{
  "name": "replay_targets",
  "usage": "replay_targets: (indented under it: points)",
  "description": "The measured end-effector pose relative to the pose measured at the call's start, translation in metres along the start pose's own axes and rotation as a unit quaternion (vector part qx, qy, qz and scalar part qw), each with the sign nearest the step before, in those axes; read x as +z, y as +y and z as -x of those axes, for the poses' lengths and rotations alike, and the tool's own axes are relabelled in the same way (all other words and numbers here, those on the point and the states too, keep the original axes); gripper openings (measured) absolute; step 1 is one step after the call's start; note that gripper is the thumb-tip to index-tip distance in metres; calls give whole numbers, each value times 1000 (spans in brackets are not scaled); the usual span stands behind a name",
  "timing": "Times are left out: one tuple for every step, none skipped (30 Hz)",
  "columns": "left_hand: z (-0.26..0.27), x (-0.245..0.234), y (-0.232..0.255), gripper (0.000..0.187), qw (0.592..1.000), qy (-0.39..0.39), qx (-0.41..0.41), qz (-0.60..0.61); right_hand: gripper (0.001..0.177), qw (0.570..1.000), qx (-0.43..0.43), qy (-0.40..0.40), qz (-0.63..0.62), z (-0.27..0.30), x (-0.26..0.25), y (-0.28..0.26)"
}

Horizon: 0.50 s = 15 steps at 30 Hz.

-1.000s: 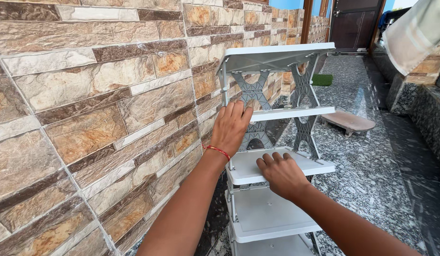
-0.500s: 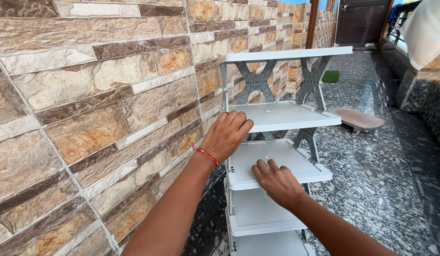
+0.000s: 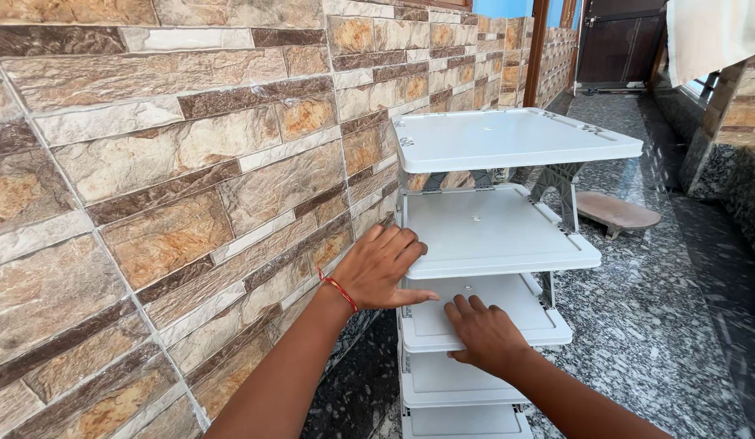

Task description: The person assembles a white plastic multi-tier shoe rack by unfolding and locking its shelves. They then place folded cloths, a pair of sandals, and several shoe boxes onto the rack's shelves.

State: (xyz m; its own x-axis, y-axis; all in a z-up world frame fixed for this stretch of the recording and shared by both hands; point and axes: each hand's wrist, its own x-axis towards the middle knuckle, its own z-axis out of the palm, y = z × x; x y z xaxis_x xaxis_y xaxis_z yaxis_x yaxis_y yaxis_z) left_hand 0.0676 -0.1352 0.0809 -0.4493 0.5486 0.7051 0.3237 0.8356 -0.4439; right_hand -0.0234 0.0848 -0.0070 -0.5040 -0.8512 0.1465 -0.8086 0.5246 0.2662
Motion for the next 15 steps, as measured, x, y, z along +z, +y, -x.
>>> replay_targets:
  points:
    - [-3,-3,1,73,1000,-5,-4,-5,68,1000,-2,-20,-19,2,-9,6]
    - [-7,-5,3,69,999,29,-17,-2,70,998,-4,-39,-38,6,-18,11]
    - [-14,-8,2,65,998,62,-27,0,64,997,-24,1,-79,10,-28,15]
    - [-21,-11,2,60,995,96,-38,2,57,991,-44,42,-120,15,-39,18]
    - [-30,-14,1,55,989,129,-71,-1,50,981,-65,83,-160,19,-53,19]
    - [-40,-16,1,49,981,162,-104,-4,40,975,-63,126,-172,22,-67,20]
    - [-51,-19,2,44,971,194,-136,-6,31,966,-61,169,-184,25,-82,21]
    - [-62,-21,1,43,959,213,-188,0,25,956,-59,211,-195,30,-98,22]
    - [-74,-23,0,42,943,231,-239,7,24,944,-45,258,-199,35,-114,24]
    - [-85,-26,-2,41,925,248,-289,15,25,930,-32,305,-202,39,-132,28]
    - [-95,-28,-6,41,904,276,-325,30,27,913,-18,351,-206,43,-149,33]
    - [-105,-30,-10,41,881,303,-360,45,26,897,20,386,-212,47,-165,42]
    - [-113,-31,-15,40,857,326,-395,61,25,879,59,419,-220,49,-180,51]
    - [-122,-32,-23,43,834,319,-439,101,25,866,104,439,-217,49,-195,64]
    - [-131,-33,-34,46,808,310,-481,141,25,850,149,457,-214,47,-208,79]
